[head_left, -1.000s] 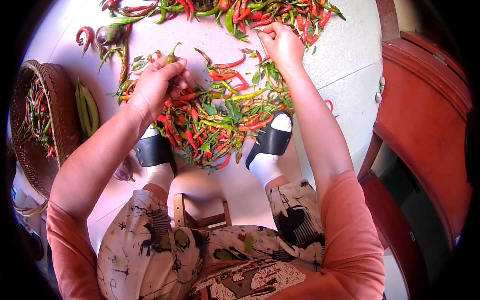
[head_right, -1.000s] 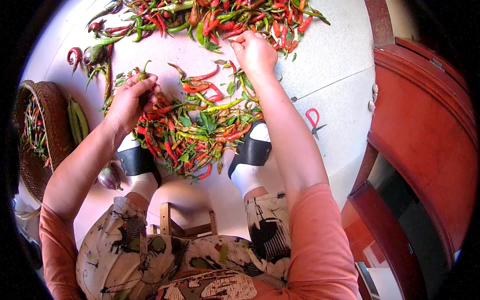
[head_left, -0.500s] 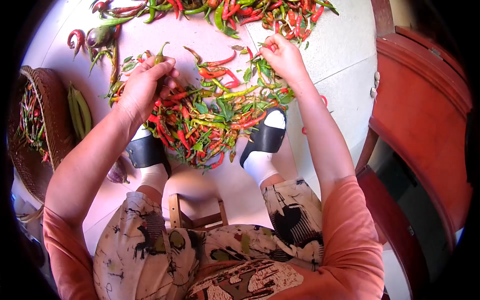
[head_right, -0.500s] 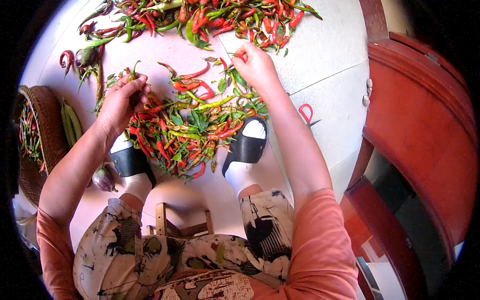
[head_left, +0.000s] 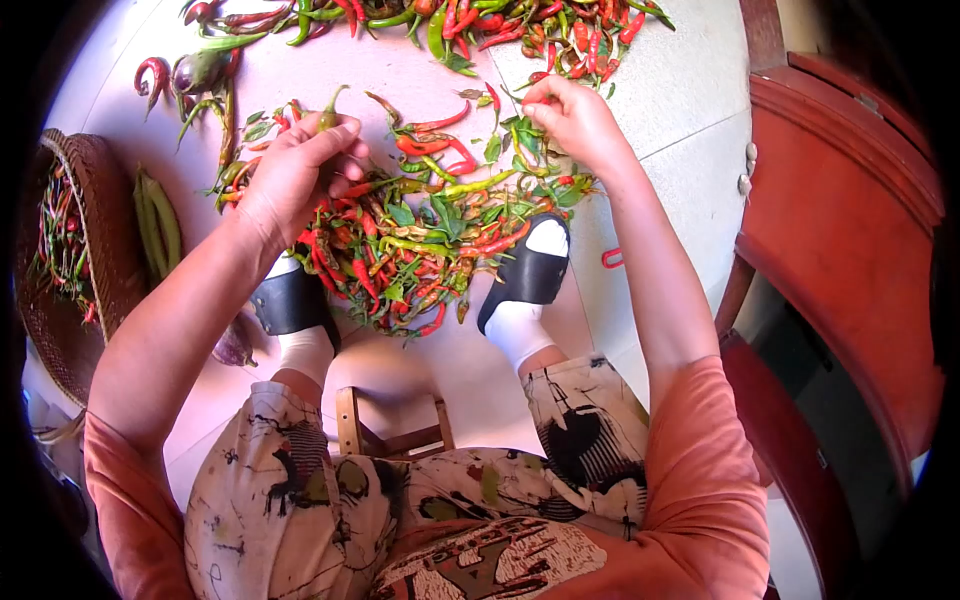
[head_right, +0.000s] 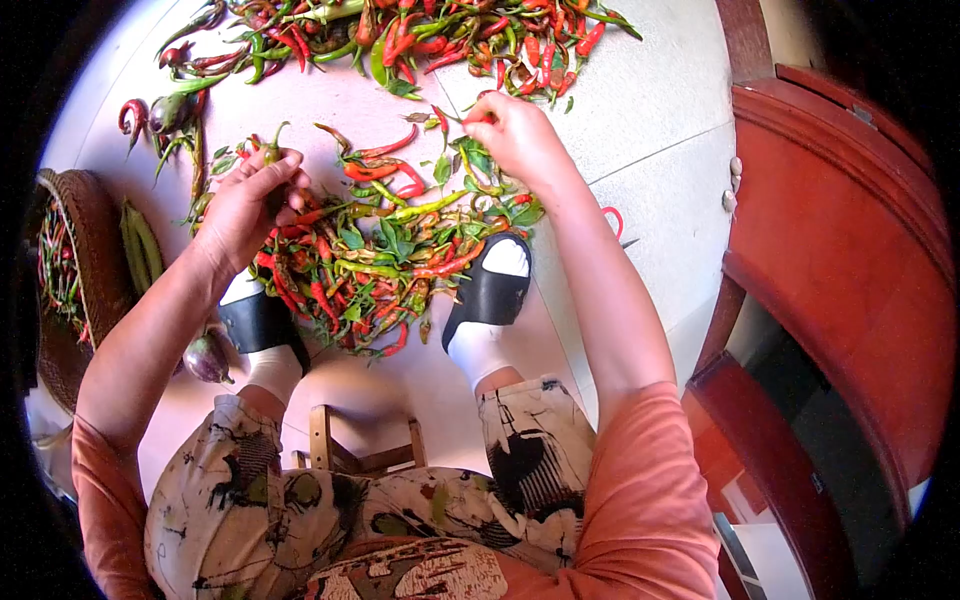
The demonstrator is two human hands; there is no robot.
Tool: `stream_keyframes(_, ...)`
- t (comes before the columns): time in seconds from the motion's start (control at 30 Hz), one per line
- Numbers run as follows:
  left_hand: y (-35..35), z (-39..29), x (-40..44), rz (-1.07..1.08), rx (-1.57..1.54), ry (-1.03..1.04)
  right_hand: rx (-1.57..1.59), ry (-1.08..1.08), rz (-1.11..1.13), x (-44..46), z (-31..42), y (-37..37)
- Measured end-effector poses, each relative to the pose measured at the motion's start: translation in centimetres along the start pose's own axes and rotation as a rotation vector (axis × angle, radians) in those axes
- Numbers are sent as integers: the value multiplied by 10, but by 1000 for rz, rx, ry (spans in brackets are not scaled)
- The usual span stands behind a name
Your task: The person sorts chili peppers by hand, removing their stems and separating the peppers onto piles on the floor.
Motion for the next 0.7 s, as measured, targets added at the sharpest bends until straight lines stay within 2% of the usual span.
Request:
stream_keyframes(0.03,2,2,0,2,-1,-1,-1,2,-1,-8,17,0)
stream_keyframes(0.1,13,7,-2,142,-89,-48,629,144,235,-21,48,20)
stream_keyframes(0.17,22,15,-4,191,-215,-70,821,114,324,-32,70,49)
stream_keyframes(0.23,31,12,-9,209,-382,-134,895,-7,320,-46,101,73)
stream_keyframes(0.3,24,13,-8,236,-391,-166,547,-245,203,-50,110,76)
stream_keyframes(0.33,20,14,-7,263,-401,-197,681,-205,195,-45,103,73)
stream_keyframes(0.37,15,14,-7,263,-402,-196,451,-116,70,-32,84,66)
stream_keyframes(0.4,12,13,-7,287,-349,-189,553,39,-1,-25,69,53)
stream_keyframes(0.43,12,11,-6,312,-296,-180,322,-91,-202,-5,28,52)
stream_keyframes(0.47,19,5,-10,215,-231,-198,66,-76,-291,-2,14,41)
stream_keyframes(0.5,19,4,-8,214,-230,-196,80,18,-290,6,11,38)
stream_keyframes(0.57,18,6,-7,337,-162,-134,-132,96,-276,5,3,39)
stream_keyframes(0.7,24,1,-11,273,-151,-135,-164,107,-253,13,-13,48)
Point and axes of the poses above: each hand's wrist, its own x-axis towards the middle knuckle, its own y-axis out of the palm, z = x × y, the point moved 2 cm from there along x, towards the middle knuckle, and after that the axes turned 2 degrees about z, right-handed, at the moved point
